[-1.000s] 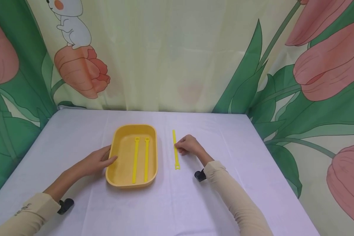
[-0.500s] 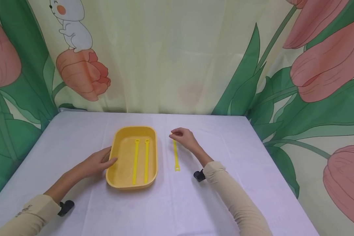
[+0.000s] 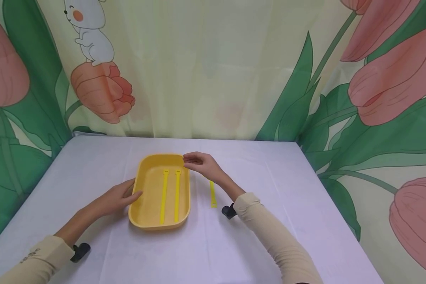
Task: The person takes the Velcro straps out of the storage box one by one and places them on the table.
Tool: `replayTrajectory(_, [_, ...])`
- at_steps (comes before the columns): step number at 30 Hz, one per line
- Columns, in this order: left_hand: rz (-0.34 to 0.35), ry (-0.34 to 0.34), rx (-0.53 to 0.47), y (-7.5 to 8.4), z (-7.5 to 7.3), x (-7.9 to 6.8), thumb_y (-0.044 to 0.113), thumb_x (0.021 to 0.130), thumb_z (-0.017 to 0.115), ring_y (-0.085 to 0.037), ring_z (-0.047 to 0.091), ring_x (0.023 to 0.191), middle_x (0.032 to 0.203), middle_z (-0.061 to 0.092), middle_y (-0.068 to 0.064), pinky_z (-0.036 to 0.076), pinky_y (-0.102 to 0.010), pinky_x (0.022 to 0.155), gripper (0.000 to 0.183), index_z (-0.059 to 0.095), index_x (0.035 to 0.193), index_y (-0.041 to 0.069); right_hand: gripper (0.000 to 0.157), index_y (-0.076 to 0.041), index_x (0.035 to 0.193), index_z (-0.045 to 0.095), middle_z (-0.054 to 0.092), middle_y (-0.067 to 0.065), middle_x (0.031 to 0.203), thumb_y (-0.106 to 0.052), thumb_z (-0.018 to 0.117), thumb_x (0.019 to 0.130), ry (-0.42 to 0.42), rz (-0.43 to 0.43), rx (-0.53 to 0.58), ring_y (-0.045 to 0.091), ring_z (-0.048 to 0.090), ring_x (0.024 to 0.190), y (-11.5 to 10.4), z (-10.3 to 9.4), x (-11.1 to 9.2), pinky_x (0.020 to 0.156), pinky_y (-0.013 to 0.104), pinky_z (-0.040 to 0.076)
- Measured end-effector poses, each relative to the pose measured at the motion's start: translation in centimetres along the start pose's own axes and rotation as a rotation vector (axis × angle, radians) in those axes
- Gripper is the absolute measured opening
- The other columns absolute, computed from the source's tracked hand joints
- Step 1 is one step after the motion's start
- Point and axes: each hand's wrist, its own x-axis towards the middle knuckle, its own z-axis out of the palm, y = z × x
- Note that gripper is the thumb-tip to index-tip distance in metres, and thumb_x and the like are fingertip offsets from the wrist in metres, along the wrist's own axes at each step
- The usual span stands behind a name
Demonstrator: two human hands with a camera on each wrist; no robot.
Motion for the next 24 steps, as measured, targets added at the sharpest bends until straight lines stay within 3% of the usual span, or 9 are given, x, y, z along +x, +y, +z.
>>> replayTrajectory(4, [0.002, 0.005, -0.002, -0.1, 0.1, -0.1, 0.039, 0.095, 0.053, -0.037, 0.031, 0.133, 0.144, 0.038, -0.018, 0.027, -0.055, 0.105, 0.068, 0.027, 0.147, 0.004, 0.038, 0.008, 0.125, 0.054, 0.058, 0.022, 0.121, -0.006, 0.062, 0.091, -0.056, -0.036, 0.000, 0.030, 0.056, 0.110, -0.7, 0.9, 0.3, 0.090, 0.030, 0.048])
replayTrajectory(9, [0.001, 0.011, 0.000, -0.2, 0.2, -0.2, 0.039, 0.095, 0.052, -0.036, 0.031, 0.133, 0.144, 0.038, -0.018, 0.027, -0.055, 0.105, 0.067, 0.027, 0.147, 0.004, 0.039, 0.002, 0.126, 0.056, 0.058, 0.019, 0.122, -0.008, 0.064, 0.090, -0.105, -0.048, 0.025, 0.031, 0.055, 0.113, 0.9, 2.1, 1.4, 0.091, 0.030, 0.048])
replayTrajectory(16, [-0.040, -0.006, 0.002, 0.0, 0.3, -0.1, 0.042, 0.096, 0.050, -0.035, 0.031, 0.134, 0.145, 0.037, -0.016, 0.027, -0.054, 0.105, 0.069, 0.024, 0.149, 0.008, 0.040, -0.004, 0.126, 0.058, 0.060, 0.014, 0.122, -0.014, 0.067, 0.088, -0.159, -0.110, -0.075, 0.023, 0.057, 0.110, 1.5, 2.9, 2.6, 0.093, 0.027, 0.046])
replayTrajectory(24, [-0.018, -0.009, 0.011, -0.1, 0.1, 0.2, 0.039, 0.096, 0.051, -0.035, 0.032, 0.133, 0.144, 0.039, -0.016, 0.027, -0.054, 0.105, 0.067, 0.026, 0.148, 0.006, 0.034, -0.003, 0.120, 0.060, 0.060, 0.015, 0.119, -0.015, 0.067, 0.089, -0.213, -0.141, -0.133, 0.022, 0.057, 0.109, 1.7, 3.5, 3.3, 0.092, 0.027, 0.046])
